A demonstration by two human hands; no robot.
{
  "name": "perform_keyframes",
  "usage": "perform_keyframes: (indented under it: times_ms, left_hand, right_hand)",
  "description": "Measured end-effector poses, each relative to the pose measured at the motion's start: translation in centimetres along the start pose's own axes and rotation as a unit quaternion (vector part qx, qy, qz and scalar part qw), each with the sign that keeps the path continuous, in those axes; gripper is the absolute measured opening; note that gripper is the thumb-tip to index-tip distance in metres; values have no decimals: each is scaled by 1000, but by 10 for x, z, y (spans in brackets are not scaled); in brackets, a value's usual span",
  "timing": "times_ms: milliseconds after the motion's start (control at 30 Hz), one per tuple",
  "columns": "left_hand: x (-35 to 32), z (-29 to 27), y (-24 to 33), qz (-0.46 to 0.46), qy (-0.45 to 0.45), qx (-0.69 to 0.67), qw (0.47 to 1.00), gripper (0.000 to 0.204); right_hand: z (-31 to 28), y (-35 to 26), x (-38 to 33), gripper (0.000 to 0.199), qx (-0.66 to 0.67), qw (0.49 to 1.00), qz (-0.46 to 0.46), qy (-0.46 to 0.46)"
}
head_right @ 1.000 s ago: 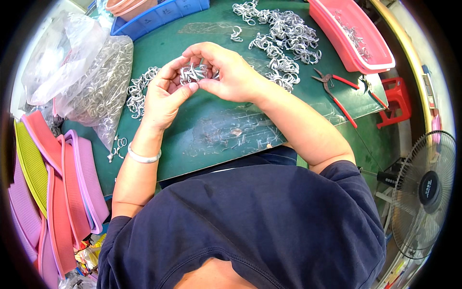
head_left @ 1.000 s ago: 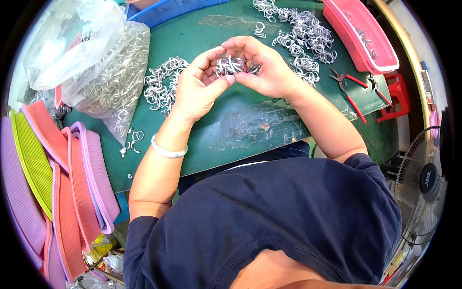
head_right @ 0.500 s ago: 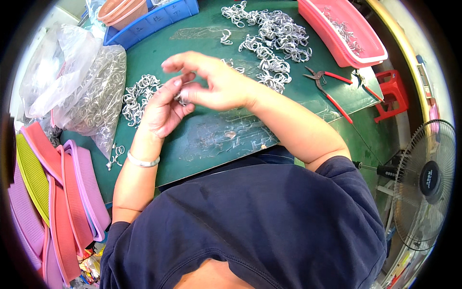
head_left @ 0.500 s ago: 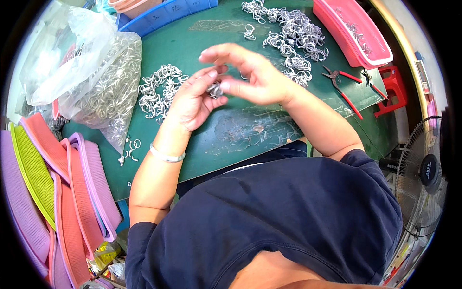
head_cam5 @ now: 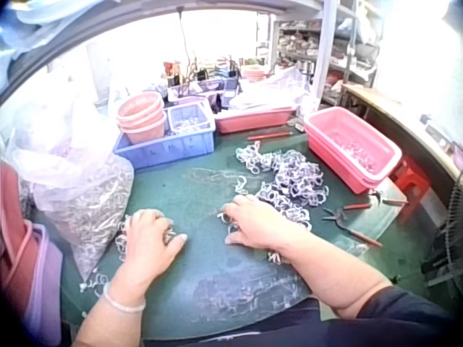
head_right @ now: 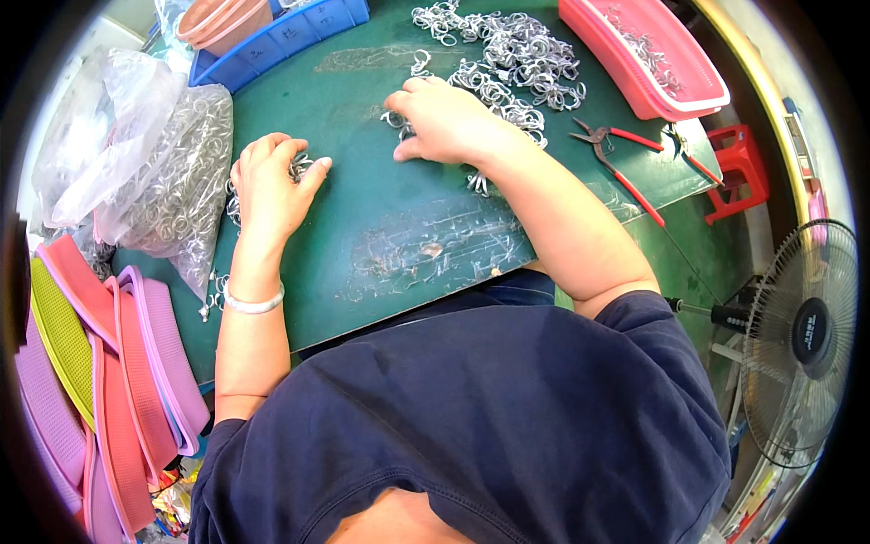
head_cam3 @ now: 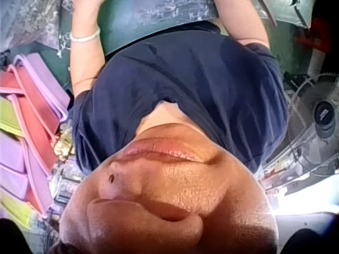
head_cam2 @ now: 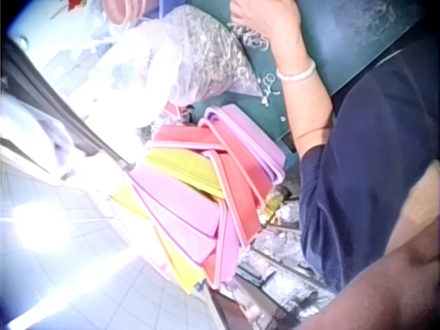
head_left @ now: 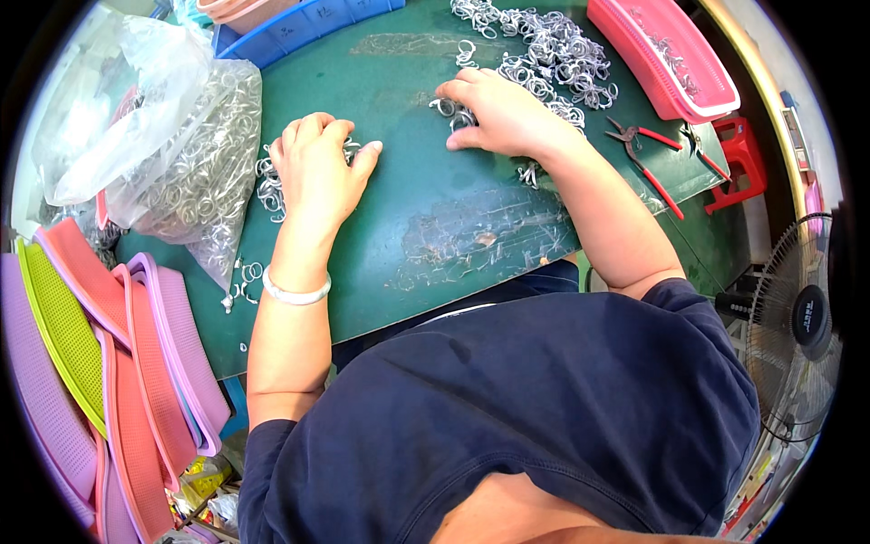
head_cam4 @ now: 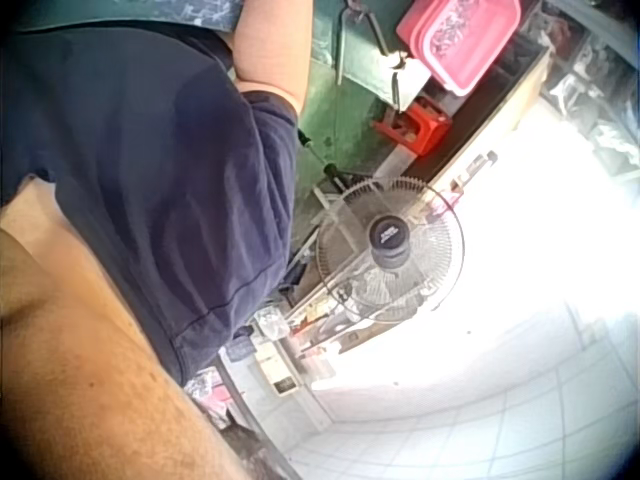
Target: The person links metal rings by hand to form chains, picking rings from a pile and joining them at a workstation.
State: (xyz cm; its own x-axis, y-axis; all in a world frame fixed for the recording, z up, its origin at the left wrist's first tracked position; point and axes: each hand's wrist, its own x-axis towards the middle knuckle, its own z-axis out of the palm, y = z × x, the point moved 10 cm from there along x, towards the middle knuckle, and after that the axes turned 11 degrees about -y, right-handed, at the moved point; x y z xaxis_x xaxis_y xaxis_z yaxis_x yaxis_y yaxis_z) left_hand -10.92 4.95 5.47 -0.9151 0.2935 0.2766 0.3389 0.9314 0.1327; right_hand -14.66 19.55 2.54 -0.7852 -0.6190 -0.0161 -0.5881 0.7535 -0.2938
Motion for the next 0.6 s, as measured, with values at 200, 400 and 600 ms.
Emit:
perform_keyframes:
  times_ms: [200,400,600]
  left_hand:
    - [-3,-10,20,71,70,-59,993,29]
    - [-7,-6,45,115,44,-104,987,36]
    - [-8,1,48,116,14,-77,990,38]
  right_hand:
    - [2,2,6,24,55,998,-43,2]
    - [-3,-8,5,21,122,988,-93,4]
    - [7,-7,4,25,76,996,-49,-25]
